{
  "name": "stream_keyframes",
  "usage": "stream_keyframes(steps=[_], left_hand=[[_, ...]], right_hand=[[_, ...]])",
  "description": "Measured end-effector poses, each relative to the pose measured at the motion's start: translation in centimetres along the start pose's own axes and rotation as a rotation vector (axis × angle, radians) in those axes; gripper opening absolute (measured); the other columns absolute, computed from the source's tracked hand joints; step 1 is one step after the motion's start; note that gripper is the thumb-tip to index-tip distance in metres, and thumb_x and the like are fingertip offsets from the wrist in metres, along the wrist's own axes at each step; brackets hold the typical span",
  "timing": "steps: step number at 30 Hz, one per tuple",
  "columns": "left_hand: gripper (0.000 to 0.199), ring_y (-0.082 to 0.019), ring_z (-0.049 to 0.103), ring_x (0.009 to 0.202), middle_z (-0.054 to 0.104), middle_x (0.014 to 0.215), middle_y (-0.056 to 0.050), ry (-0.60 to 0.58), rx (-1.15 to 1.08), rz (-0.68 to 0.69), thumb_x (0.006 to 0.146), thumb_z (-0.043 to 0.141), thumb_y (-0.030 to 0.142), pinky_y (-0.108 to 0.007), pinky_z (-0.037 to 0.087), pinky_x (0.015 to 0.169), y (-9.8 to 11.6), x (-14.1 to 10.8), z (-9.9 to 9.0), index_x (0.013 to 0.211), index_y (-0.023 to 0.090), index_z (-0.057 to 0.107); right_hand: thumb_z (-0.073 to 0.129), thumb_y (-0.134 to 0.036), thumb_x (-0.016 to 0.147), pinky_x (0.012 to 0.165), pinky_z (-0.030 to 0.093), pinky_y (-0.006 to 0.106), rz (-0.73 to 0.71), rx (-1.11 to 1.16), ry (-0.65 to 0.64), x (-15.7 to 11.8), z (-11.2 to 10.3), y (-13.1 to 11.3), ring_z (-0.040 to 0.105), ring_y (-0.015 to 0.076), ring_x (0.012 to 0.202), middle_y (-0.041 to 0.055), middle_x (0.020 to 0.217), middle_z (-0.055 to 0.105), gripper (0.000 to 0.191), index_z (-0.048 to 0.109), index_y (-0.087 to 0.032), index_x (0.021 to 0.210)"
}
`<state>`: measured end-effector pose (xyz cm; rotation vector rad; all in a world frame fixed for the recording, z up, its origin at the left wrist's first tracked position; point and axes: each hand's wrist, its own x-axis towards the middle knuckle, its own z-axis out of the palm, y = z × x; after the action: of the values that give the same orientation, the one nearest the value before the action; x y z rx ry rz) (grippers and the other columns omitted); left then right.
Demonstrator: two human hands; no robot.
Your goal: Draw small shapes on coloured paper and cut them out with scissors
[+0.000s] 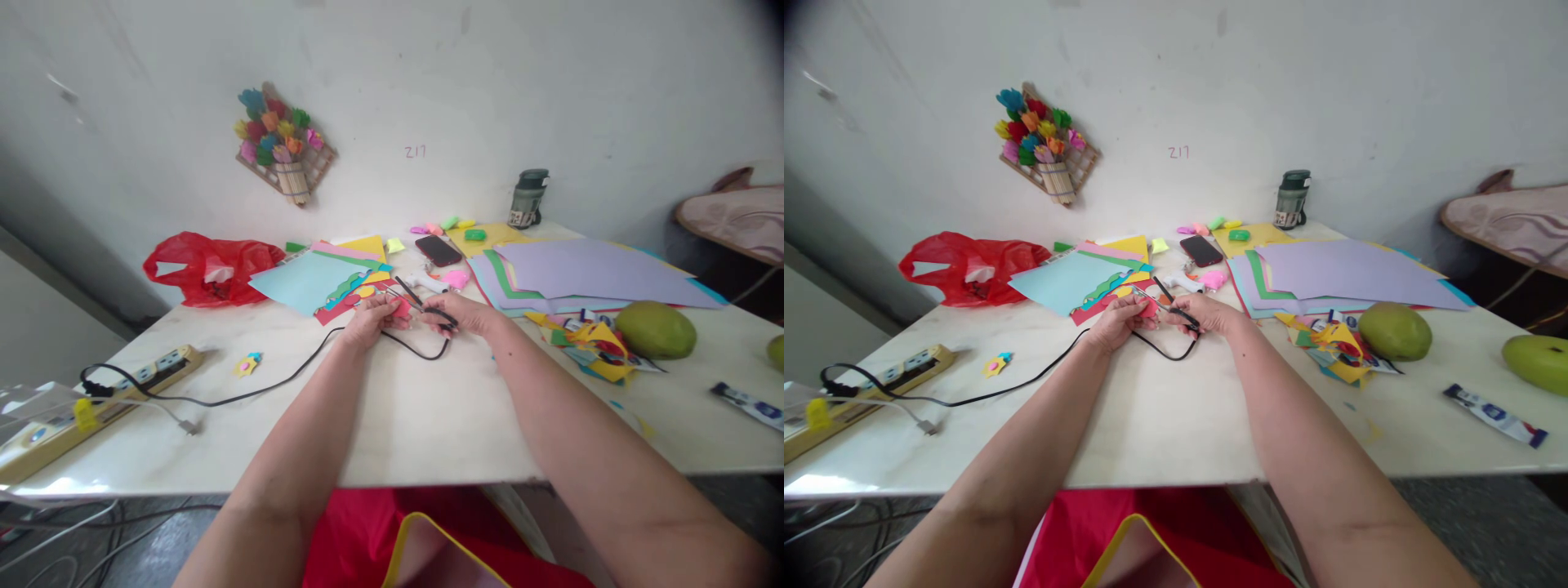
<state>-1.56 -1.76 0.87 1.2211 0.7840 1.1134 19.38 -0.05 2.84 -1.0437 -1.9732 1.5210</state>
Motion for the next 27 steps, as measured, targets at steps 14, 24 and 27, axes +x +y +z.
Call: stream_keyframes(steps=[14, 24, 27], left_hand=[[0.033, -0.016, 0.066, 0.056, 0.069, 0.067, -0.006, -0.002, -0.009, -0.002, 0.066, 0.079, 0.037, -0.028, 0.053, 0.06, -0.11, 0.17, -0.08, 0.073, 0.013, 0.059], [0.035, -0.017, 0.067, 0.058, 0.069, 0.067, -0.005, -0.003, -0.014, -0.002, 0.065, 0.081, 0.039, -0.029, 0.054, 0.063, -0.28, 0.27, -0.18, 0.074, 0.013, 0.059], [0.037, -0.016, 0.067, 0.059, 0.069, 0.07, -0.004, 0.02, -0.013, 0.008, 0.061, 0.084, 0.038, -0.029, 0.054, 0.064, -0.22, 0.23, -0.08, 0.073, 0.013, 0.059]], right_hand=[[0.071, -0.034, 0.075, 0.033, 0.029, 0.018, 0.004, -0.018, 0.012, -0.2, 0.12, -0.41, 0.045, 0.006, 0.035, -0.0042, 0.048, 0.054, 0.024, 0.055, -0.016, 0.075], [0.07, -0.033, 0.075, 0.032, 0.025, 0.017, 0.002, -0.065, 0.025, -0.46, 0.3, -0.91, 0.045, 0.0057, 0.035, -0.004, 0.047, 0.055, 0.022, 0.056, -0.016, 0.076], [0.071, -0.035, 0.076, 0.032, 0.024, 0.016, -0.004, -0.074, 0.018, -0.57, 0.17, -0.92, 0.046, 0.0055, 0.036, -0.0035, 0.049, 0.055, 0.024, 0.055, -0.016, 0.074]])
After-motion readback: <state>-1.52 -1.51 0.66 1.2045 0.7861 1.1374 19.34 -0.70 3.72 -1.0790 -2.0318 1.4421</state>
